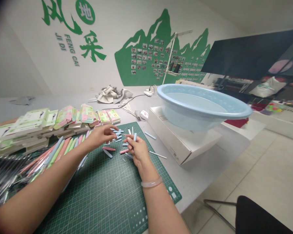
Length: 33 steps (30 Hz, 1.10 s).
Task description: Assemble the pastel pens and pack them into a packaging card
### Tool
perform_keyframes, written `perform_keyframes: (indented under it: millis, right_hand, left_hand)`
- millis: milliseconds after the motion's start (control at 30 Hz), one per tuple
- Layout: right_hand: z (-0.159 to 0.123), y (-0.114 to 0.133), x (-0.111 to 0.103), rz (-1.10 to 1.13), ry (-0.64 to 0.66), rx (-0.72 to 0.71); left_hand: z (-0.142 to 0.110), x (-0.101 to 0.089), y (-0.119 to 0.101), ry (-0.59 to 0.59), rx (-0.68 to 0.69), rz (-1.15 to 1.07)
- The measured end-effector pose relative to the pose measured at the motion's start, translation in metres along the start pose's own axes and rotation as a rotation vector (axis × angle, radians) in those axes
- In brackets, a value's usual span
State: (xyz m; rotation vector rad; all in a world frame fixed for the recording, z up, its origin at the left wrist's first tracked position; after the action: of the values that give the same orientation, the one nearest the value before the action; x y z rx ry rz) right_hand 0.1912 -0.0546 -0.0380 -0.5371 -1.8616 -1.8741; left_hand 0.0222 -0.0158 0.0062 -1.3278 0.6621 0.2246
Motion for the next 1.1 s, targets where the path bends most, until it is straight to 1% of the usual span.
perform_keyframes:
  millis: [33,100,200,267,300,400,467,667,867,933,1033,1100]
  right_hand:
    - [-0.001,-0.002,0.002,0.014,0.018,0.015]
    - [-0.002,-0.006,0.005,0.034,0.046,0.028]
    - [-0.004,-0.01,0.008,0.059,0.071,0.045]
    - [-0.005,-0.012,0.01,0.076,0.08,0.063]
    - [-0.006,-0.013,0.011,0.084,0.085,0.07]
    - [-0.007,-0.014,0.013,0.109,0.096,0.073]
    - [-0.007,-0.014,0.014,0.122,0.103,0.07]
    - [-0.008,-0.013,0.016,0.122,0.125,0.076]
    - [-0.009,-0.013,0.017,0.099,0.086,0.045]
    - [-0.01,-0.013,0.018,0.091,0.073,0.023]
    - [-0.01,-0.014,0.02,0.101,0.069,-0.016]
    - [-0.011,-0.016,0.023,0.138,0.096,-0.008]
  left_hand:
    - [-0.004,0.0,-0.006,-0.007,0.0,-0.141]
    - [-0.011,0.002,-0.016,-0.059,0.011,-0.342]
    - [-0.02,0.009,-0.022,-0.186,0.009,-0.472]
    - [-0.024,0.014,-0.022,-0.248,-0.022,-0.482]
    - [-0.025,0.017,-0.021,-0.261,-0.048,-0.474]
    - [-0.029,0.021,-0.018,-0.241,-0.122,-0.432]
    - [-0.03,0.021,-0.017,-0.229,-0.143,-0.404]
    - [-0.03,0.019,-0.016,-0.236,-0.137,-0.387]
    - [-0.035,0.023,-0.017,-0.214,-0.085,-0.296]
    - [-0.036,0.025,-0.015,-0.212,-0.087,-0.285]
    - [-0.037,0.027,-0.009,-0.217,-0.113,-0.364]
    - [-0.038,0.028,-0.005,-0.21,-0.122,-0.456]
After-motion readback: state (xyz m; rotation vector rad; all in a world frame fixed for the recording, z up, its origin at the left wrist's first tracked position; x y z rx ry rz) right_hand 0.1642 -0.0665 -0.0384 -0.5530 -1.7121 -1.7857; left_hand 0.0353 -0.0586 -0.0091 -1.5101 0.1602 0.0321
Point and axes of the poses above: each hand's wrist, its own z-axis towards the middle knuckle, its own x-axis out of the palm, y = z × x, the point moved 4 cm from there along z, towards the middle knuckle, and after that the axes turned 7 degrees about -x, right-handed, at the moved point
